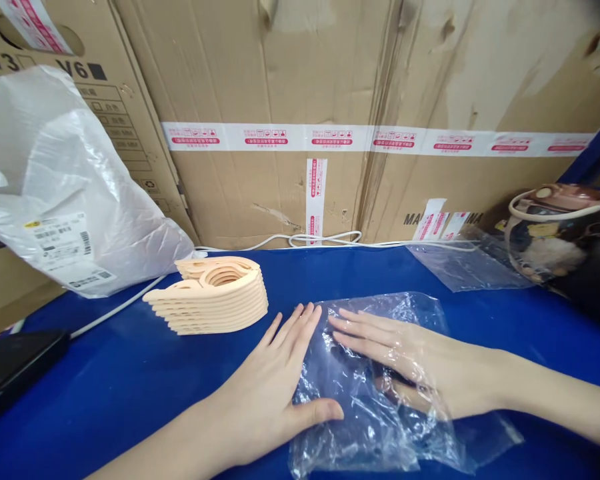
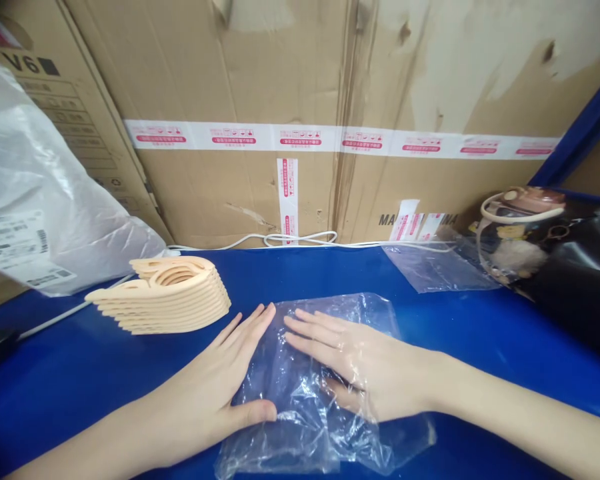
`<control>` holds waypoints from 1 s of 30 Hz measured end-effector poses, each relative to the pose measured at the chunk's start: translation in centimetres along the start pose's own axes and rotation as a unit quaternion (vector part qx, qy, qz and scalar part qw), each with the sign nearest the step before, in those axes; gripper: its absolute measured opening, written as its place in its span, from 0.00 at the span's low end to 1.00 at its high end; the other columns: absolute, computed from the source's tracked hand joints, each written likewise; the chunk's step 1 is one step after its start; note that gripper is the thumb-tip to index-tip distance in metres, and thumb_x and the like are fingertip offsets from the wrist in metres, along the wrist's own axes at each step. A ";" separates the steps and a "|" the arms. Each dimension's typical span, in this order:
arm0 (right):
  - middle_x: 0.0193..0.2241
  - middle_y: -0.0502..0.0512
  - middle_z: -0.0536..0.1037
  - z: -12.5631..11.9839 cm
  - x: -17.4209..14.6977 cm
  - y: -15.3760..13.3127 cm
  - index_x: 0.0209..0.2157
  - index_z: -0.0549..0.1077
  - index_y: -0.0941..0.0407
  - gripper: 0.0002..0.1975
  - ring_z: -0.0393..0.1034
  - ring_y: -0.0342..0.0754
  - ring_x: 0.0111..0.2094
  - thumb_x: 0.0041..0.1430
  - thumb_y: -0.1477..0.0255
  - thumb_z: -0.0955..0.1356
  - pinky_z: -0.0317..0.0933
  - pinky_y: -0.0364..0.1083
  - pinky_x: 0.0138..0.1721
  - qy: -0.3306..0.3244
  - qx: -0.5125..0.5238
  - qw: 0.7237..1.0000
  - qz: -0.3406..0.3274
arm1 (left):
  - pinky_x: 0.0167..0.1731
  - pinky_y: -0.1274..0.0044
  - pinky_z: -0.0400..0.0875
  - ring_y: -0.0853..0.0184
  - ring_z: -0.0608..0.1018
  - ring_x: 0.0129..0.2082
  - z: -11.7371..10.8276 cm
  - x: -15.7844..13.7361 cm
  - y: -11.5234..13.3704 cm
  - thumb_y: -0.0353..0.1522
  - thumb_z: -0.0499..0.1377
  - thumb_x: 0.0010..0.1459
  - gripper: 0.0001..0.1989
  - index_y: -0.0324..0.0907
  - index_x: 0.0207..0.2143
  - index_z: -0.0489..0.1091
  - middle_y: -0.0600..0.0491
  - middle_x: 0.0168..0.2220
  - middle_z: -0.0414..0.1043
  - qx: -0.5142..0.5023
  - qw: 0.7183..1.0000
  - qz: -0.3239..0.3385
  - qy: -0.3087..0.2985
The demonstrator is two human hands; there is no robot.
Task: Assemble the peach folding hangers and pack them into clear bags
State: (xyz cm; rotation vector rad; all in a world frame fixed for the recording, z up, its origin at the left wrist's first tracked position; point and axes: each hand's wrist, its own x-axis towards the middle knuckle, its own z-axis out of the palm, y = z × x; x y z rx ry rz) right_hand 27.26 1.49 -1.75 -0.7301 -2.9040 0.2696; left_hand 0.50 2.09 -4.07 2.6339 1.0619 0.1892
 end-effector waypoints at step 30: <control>0.67 0.59 0.43 0.4 -5.5 -0.4 0.67 0.39 0.50 0.42 0.40 0.62 0.65 0.59 0.58 0.67 0.44 0.63 0.60 -0.037 0.088 0.973 0.209 | 0.60 0.53 0.51 0.49 0.44 0.67 1.5 0.0 -0.8 0.56 0.50 0.57 0.48 0.42 0.68 0.33 0.41 0.69 0.35 0.040 0.998 -0.021 0.053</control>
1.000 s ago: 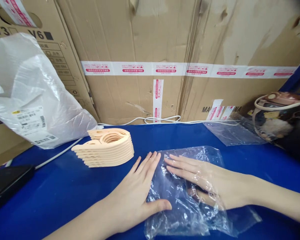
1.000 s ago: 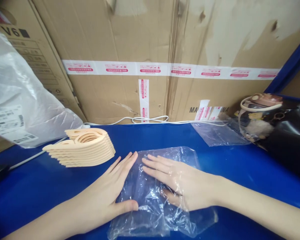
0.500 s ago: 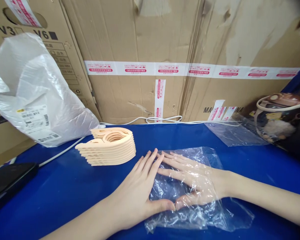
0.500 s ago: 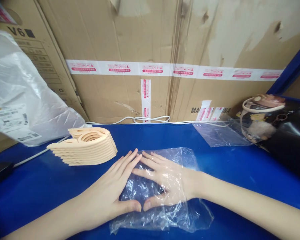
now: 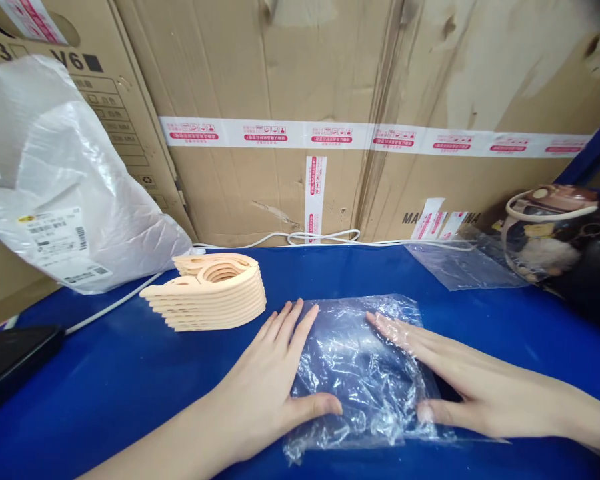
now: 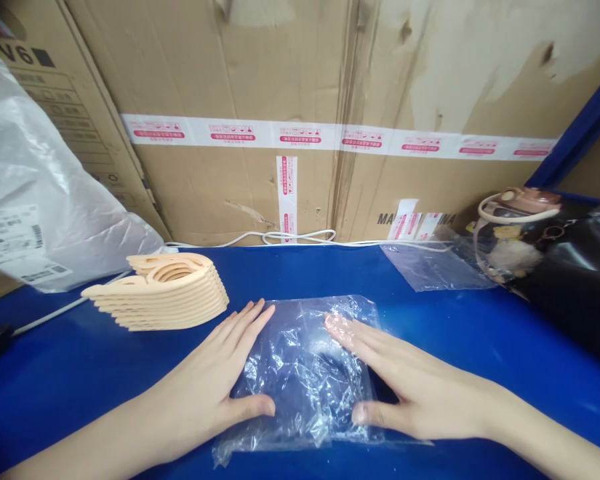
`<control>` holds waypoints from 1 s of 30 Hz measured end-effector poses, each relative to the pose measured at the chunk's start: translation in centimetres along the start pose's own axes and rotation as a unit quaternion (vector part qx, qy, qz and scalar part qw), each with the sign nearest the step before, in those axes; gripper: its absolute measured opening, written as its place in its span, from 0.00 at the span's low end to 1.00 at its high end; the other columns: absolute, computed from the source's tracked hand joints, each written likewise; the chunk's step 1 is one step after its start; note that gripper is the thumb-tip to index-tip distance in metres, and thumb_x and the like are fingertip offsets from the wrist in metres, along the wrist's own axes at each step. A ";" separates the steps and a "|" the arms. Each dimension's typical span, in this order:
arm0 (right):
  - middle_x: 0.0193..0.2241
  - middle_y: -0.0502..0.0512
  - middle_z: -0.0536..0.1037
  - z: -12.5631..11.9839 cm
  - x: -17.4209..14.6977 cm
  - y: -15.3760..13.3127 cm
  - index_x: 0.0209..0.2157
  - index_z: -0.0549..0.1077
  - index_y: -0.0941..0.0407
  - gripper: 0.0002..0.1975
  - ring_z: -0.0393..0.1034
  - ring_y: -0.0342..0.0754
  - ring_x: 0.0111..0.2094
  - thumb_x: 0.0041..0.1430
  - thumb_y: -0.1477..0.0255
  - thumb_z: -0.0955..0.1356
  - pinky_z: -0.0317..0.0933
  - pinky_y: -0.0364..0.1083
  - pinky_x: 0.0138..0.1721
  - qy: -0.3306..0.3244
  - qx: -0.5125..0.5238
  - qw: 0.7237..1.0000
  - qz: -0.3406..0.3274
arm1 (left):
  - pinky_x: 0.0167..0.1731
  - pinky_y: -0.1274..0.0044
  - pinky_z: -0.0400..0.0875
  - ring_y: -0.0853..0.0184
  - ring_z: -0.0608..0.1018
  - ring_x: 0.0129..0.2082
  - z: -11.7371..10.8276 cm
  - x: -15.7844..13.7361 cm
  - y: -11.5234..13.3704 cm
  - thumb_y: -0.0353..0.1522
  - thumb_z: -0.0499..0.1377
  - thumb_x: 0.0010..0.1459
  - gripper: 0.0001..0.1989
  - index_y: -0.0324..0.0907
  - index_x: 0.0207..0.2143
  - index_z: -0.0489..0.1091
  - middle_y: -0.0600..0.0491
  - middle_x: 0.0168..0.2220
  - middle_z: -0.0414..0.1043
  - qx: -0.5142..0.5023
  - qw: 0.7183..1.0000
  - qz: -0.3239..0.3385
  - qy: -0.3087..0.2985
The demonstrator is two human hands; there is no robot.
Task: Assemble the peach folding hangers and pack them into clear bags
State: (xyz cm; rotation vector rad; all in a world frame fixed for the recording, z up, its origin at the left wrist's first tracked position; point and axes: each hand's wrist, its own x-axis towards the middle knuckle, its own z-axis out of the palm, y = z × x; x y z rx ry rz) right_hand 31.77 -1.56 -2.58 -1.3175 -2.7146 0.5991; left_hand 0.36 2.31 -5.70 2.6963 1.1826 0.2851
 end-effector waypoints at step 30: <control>0.64 0.50 0.58 0.4 0.8 -1.0 0.62 0.59 0.42 0.25 0.53 0.59 0.62 0.64 0.63 0.63 0.56 0.61 0.58 0.071 -0.029 0.997 -0.009 | 0.50 0.62 0.65 0.61 0.73 0.50 -15.8 -2.3 -8.6 0.47 0.52 0.59 0.27 0.42 0.55 0.64 0.58 0.53 0.71 0.053 0.994 -0.089 0.045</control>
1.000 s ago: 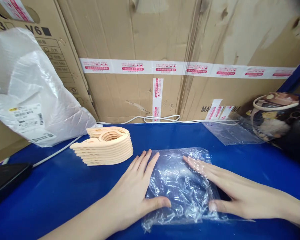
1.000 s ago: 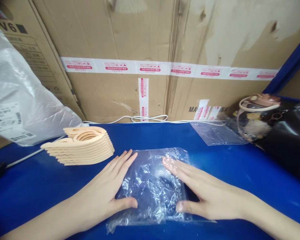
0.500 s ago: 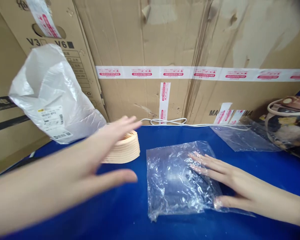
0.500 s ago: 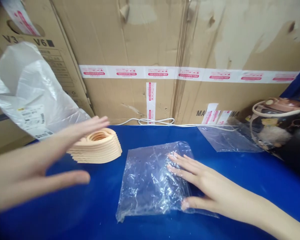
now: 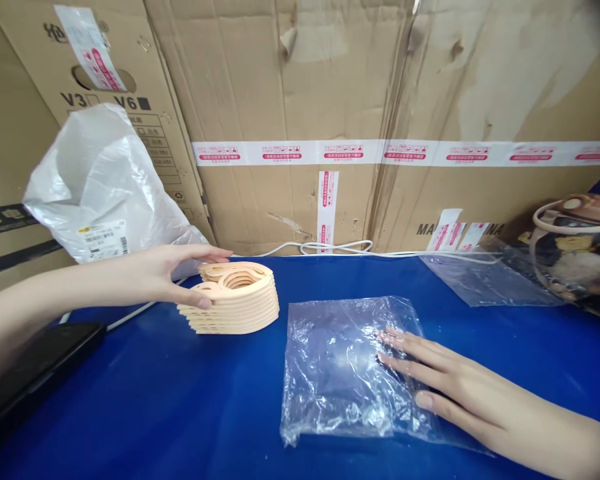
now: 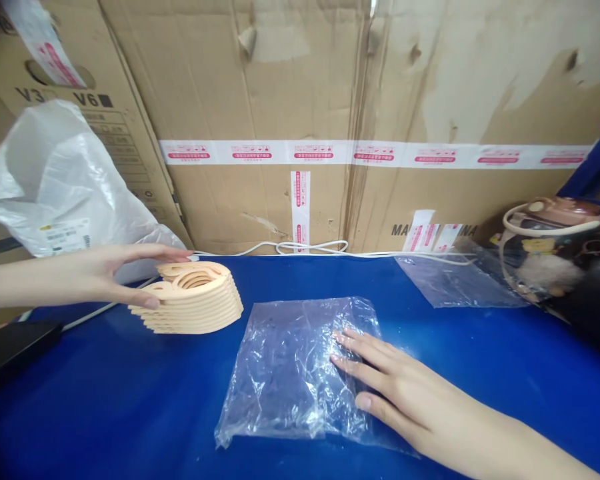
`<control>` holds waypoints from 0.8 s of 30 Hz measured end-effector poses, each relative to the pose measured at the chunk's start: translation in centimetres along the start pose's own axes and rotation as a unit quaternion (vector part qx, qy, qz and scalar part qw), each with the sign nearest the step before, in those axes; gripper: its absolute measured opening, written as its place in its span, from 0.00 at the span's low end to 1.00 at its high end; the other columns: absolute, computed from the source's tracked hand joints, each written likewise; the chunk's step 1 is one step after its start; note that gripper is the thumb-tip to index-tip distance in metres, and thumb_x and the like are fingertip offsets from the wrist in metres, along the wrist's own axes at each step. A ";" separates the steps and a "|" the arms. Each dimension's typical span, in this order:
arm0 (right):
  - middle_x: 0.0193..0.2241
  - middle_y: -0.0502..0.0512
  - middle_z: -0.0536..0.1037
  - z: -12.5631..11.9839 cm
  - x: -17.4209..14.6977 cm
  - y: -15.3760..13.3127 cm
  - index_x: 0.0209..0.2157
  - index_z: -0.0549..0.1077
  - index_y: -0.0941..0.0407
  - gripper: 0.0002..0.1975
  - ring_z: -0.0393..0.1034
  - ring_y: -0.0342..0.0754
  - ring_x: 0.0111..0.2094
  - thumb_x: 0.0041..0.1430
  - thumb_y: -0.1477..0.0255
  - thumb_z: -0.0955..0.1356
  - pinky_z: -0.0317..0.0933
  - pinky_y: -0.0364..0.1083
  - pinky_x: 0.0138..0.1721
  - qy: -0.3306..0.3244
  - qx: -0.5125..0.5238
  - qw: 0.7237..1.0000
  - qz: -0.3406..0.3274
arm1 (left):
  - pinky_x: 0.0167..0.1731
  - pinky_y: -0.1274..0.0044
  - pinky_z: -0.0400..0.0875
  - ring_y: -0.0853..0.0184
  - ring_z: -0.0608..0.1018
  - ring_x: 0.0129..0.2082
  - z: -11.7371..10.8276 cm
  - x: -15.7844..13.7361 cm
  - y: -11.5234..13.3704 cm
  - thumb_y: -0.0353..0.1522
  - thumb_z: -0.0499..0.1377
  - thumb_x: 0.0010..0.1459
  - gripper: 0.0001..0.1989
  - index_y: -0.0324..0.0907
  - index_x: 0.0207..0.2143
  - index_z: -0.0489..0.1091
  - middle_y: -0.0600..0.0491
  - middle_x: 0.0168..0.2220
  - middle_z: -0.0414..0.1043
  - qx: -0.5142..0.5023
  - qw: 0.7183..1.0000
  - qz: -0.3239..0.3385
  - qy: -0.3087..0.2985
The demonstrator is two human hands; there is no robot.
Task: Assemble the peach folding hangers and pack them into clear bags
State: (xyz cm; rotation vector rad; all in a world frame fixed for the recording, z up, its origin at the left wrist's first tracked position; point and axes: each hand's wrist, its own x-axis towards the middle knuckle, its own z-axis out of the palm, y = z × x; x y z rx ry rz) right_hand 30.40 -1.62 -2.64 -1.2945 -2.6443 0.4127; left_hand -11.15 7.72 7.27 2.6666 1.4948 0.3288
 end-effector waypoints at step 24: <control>0.21 0.45 0.68 -1.2 4.8 -3.9 0.31 0.71 0.57 0.12 0.55 0.36 0.18 0.60 0.61 0.68 0.49 0.39 0.20 0.093 0.556 0.818 0.118 | 0.57 0.60 0.59 0.53 0.63 0.58 8.6 1.1 11.2 0.52 0.60 0.53 0.42 0.44 0.62 0.48 0.44 0.61 0.55 -0.071 0.976 0.177 0.108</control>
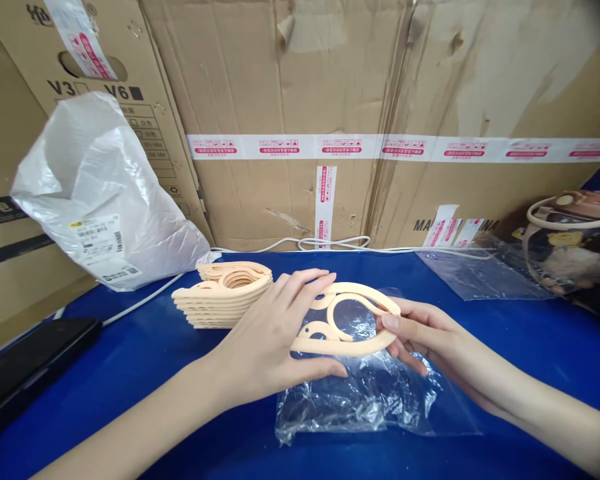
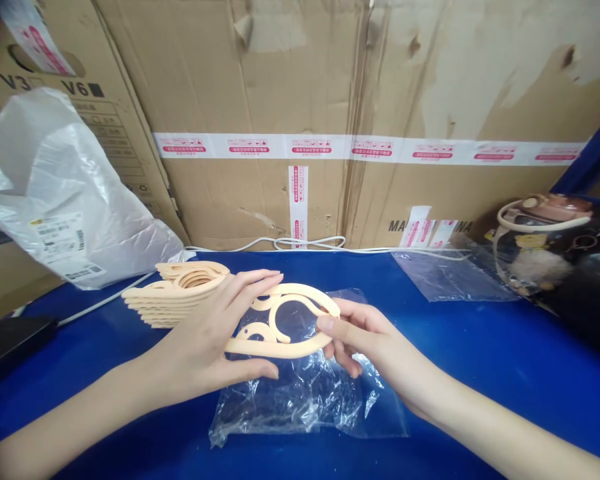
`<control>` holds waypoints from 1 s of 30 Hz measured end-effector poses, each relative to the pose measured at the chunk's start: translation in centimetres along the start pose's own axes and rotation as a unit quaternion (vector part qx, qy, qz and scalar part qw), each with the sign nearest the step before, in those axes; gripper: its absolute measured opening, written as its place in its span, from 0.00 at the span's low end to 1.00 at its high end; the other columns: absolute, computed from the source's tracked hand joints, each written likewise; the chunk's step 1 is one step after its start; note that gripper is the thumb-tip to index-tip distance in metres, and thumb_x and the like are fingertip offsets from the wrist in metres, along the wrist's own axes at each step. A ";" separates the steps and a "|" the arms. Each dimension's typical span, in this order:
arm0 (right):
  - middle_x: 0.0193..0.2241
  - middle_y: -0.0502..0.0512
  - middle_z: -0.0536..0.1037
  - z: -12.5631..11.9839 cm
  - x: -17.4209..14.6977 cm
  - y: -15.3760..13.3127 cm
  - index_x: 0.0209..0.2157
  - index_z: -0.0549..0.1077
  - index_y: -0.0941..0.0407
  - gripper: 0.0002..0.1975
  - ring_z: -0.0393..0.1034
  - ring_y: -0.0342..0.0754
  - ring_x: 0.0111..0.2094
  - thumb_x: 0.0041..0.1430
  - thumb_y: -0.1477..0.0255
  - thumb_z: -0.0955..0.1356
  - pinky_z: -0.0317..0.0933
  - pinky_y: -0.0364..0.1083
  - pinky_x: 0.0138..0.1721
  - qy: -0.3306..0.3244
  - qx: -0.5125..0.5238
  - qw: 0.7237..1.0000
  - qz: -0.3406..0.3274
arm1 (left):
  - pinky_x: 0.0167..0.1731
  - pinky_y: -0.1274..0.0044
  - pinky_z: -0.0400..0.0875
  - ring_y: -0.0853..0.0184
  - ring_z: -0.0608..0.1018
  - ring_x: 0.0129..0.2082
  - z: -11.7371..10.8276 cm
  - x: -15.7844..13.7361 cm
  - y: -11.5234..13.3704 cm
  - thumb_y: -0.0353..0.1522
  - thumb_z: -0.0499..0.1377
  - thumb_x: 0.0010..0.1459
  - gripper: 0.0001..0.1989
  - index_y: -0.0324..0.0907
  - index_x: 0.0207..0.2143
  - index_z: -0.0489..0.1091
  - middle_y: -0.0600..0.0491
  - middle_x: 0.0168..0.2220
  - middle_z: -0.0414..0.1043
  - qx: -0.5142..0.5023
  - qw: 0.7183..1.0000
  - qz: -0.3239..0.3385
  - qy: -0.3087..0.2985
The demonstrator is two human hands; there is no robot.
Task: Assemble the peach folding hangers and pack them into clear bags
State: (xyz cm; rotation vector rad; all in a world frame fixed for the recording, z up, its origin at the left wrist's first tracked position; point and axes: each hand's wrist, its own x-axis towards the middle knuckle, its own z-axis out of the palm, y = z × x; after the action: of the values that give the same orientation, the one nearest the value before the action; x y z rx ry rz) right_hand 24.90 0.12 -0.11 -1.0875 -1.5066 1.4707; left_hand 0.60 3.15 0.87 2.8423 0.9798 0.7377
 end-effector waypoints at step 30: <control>0.23 0.47 0.63 0.1 0.0 0.6 0.26 0.69 0.57 0.18 0.54 0.40 0.23 0.62 0.58 0.64 0.50 0.41 0.23 0.013 -0.088 0.996 -0.027 | 0.52 0.67 0.60 0.58 0.66 0.52 0.9 -1.3 0.8 0.45 0.61 0.56 0.37 0.37 0.61 0.53 0.45 0.55 0.63 0.056 0.994 0.061 0.070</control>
State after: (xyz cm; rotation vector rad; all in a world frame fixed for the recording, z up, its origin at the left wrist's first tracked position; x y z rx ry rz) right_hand 24.90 0.08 -0.71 -1.1538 -1.6584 1.3006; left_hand 0.58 1.81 -0.33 3.0051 0.8954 0.9356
